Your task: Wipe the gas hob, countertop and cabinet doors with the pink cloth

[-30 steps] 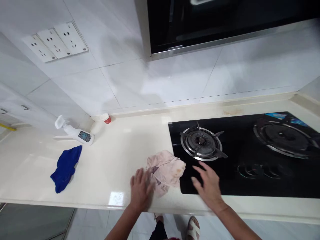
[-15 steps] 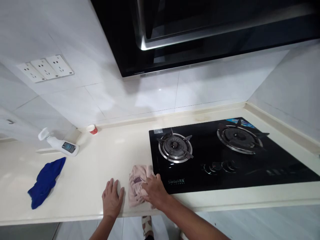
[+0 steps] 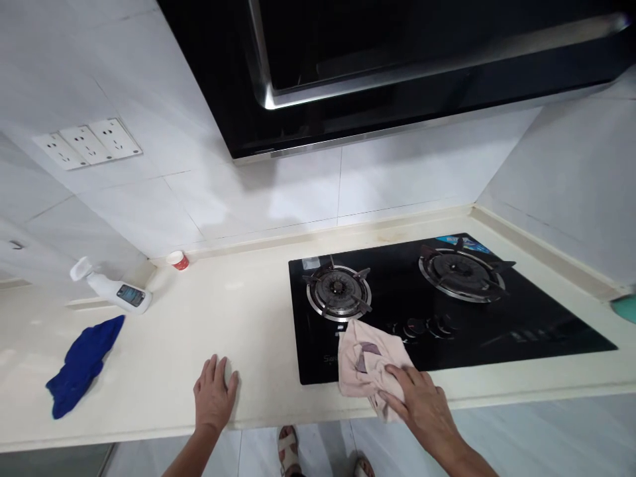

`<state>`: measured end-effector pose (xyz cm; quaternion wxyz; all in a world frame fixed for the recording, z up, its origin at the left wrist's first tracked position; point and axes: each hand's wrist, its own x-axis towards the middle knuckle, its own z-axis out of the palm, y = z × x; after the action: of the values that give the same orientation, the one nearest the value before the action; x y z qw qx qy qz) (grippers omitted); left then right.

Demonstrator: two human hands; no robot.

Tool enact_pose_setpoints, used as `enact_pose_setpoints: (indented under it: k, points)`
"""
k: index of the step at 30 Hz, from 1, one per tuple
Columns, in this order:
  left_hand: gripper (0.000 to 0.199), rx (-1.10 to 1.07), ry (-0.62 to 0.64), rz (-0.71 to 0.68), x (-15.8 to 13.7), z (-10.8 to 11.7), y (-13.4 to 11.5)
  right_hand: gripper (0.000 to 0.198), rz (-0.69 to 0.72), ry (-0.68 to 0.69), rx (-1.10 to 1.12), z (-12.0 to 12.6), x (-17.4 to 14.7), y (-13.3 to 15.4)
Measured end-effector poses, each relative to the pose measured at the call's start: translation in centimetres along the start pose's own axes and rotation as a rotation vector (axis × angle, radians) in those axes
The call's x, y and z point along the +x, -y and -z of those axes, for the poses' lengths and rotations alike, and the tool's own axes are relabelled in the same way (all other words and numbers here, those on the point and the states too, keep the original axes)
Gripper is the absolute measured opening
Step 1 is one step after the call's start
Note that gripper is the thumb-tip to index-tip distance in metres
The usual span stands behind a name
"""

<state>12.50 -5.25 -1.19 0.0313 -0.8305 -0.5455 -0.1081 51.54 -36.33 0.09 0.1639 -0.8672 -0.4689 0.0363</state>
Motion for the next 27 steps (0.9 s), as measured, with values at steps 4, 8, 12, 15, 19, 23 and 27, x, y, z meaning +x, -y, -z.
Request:
enact_pose_setpoints:
  k: [4,8,12,15,19,23,27]
  points:
    - [0.051,0.005,-0.026,-0.006,-0.1,0.0,0.0,0.057,-0.087,-0.010,0.331,2.1,-2.5,-2.8]
    - [0.051,0.000,-0.024,-0.013,-0.1,0.4,-0.4,0.054,-0.286,0.016,0.499,9.5,-4.0,-4.1]
    - [0.051,-0.001,-0.011,-0.008,-0.1,0.8,-0.7,0.064,-0.540,-0.105,0.514,14.8,-3.4,-3.8]
    - [0.050,-0.007,-0.013,-0.005,-0.1,0.9,-0.8,0.073,-0.563,-0.176,0.557,12.2,-1.1,-1.2]
    - [0.050,-0.015,-0.020,0.001,-0.2,0.8,-0.8,0.058,-0.136,0.003,0.476,3.8,2.0,4.2]
    - [0.049,-0.018,-0.024,-0.001,-0.2,0.6,-0.6,0.065,0.099,0.042,0.059,-1.1,2.9,6.1]
    - [0.050,-0.015,-0.016,-0.004,-0.3,0.6,-0.6,0.097,0.347,0.105,-0.026,-1.3,2.6,3.4]
